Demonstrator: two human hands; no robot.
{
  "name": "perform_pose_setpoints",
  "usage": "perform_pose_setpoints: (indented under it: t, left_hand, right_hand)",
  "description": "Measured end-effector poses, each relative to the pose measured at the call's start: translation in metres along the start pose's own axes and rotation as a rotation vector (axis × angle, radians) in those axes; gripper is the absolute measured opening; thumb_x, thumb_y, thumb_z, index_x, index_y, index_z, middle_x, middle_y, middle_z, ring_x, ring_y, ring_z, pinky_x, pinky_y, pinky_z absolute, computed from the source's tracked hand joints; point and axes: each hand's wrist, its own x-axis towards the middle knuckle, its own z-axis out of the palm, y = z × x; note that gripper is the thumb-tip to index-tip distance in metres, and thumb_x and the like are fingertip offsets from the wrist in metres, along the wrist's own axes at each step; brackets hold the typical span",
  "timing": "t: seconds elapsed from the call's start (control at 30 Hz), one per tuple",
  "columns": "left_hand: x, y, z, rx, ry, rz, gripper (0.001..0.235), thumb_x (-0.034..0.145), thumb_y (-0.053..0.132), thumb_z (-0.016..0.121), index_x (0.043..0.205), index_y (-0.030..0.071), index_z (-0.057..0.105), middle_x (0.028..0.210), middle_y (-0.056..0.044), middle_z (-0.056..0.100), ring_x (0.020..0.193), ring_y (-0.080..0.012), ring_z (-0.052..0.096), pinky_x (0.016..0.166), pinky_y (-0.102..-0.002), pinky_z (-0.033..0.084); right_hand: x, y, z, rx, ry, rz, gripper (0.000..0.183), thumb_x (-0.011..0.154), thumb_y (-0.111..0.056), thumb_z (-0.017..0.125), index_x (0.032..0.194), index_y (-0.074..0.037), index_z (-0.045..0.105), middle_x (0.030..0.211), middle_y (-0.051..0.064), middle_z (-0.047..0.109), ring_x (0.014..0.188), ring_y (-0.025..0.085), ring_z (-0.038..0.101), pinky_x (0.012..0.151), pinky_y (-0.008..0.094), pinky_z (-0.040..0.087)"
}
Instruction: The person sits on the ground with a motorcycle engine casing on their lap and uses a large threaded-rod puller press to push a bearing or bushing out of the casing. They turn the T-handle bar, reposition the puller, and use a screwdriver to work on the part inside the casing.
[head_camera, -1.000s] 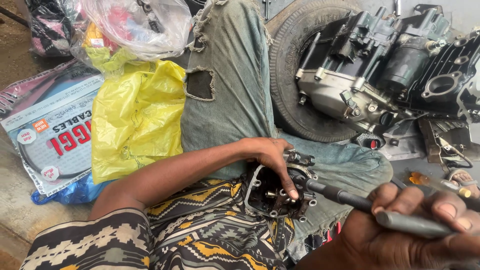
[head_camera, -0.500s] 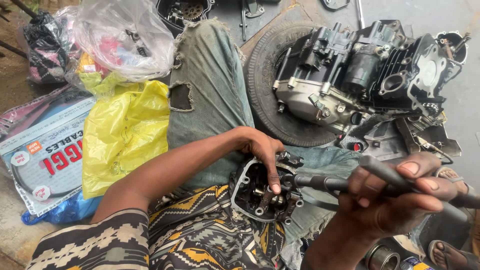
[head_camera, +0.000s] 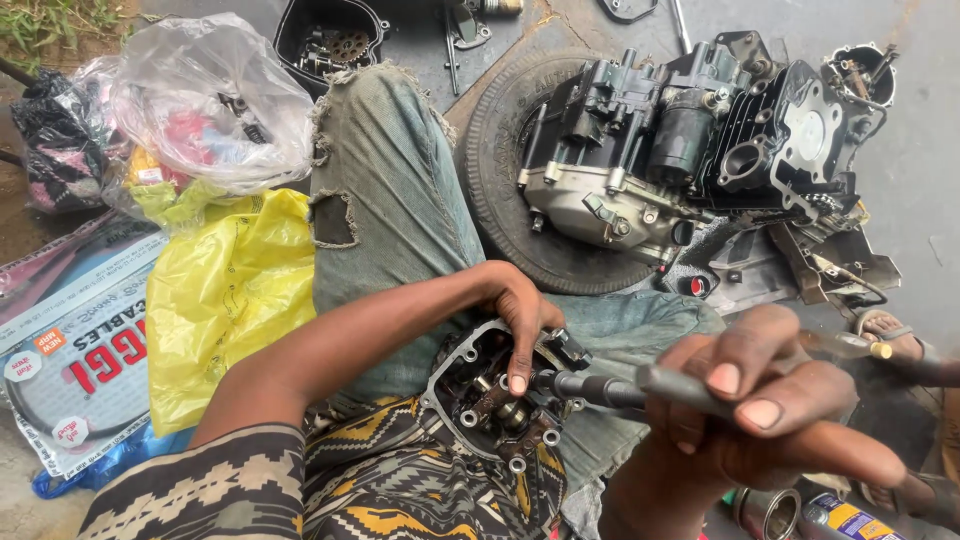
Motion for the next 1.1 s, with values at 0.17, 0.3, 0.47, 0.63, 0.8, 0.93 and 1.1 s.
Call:
perform_pose_setpoints:
  t: [0.17,0.3,0.47,0.63,0.8,0.93,1.1]
  left_hand:
    - [-0.017,-0.007,0.003,-0.159,-0.083,0.205,0.123,0.037,0.031,0.1,0.142,-0.008,0.05,0.136,-0.032,0.064,0.124,-0.0403,0.064,0.105,-0.044,0.05]
    - [0.009,-0.043,-0.004,-0.135,0.054,0.167,0.123,0.039,0.032,0.102,0.143,-0.01,0.051,0.132,-0.032,0.064,0.119,-0.0385,0.066,0.102,-0.041,0.052]
    - [0.008,-0.022,-0.002,-0.092,0.087,-0.012,0.118,0.041,0.037,0.099,0.139,-0.006,0.05,0.12,-0.025,0.066,0.097,-0.0334,0.073,0.069,-0.041,0.058]
    - [0.017,-0.015,-0.004,-0.11,-0.019,-0.055,0.108,0.04,0.04,0.097,0.131,-0.006,0.061,0.108,-0.019,0.074,0.086,-0.0259,0.072,0.057,-0.033,0.055]
    - [0.011,-0.013,0.003,-0.117,0.066,-0.052,0.107,0.039,0.041,0.098,0.132,0.0,0.061,0.106,-0.015,0.075,0.088,-0.0248,0.074,0.055,-0.034,0.055]
    - [-0.006,-0.009,0.009,-0.13,0.239,0.046,0.117,0.033,0.046,0.095,0.136,0.013,0.051,0.111,-0.019,0.074,0.088,-0.0302,0.075,0.056,-0.041,0.056]
    - [-0.054,0.006,0.032,0.316,0.521,0.177,0.113,0.041,0.056,0.099,0.141,0.018,0.059,0.137,-0.015,0.06,0.122,-0.0317,0.059,0.1,-0.045,0.047]
  right_hand:
    - [0.042,0.033,0.018,0.177,-0.138,0.18,0.063,0.096,-0.061,0.055,0.098,-0.002,0.077,0.099,0.016,0.065,0.055,0.014,0.057,0.049,0.033,0.057]
    - [0.06,0.049,0.0,0.412,-0.372,0.3,0.055,0.095,-0.056,0.062,0.1,-0.004,0.079,0.093,0.013,0.072,0.063,0.017,0.063,0.055,0.032,0.058]
    - [0.034,0.03,-0.04,0.467,-0.322,0.283,0.056,0.098,-0.056,0.06,0.106,-0.004,0.078,0.096,0.011,0.072,0.06,0.015,0.065,0.054,0.032,0.05]
    - [0.006,0.016,-0.035,0.226,0.053,0.12,0.053,0.104,-0.053,0.049,0.105,-0.006,0.074,0.1,0.01,0.068,0.05,0.012,0.055,0.043,0.029,0.048]
    - [-0.007,0.026,0.001,0.064,0.342,0.018,0.051,0.108,-0.051,0.044,0.099,-0.006,0.065,0.093,0.011,0.061,0.036,0.007,0.041,0.034,0.022,0.04]
    - [0.007,0.033,0.029,-0.262,0.562,-0.034,0.043,0.107,-0.049,0.044,0.1,-0.009,0.058,0.093,0.011,0.052,0.035,0.006,0.034,0.035,0.022,0.034]
    - [0.005,0.03,0.029,-0.298,0.58,-0.031,0.041,0.108,-0.048,0.045,0.102,-0.009,0.058,0.1,0.014,0.054,0.036,0.008,0.034,0.036,0.023,0.035]
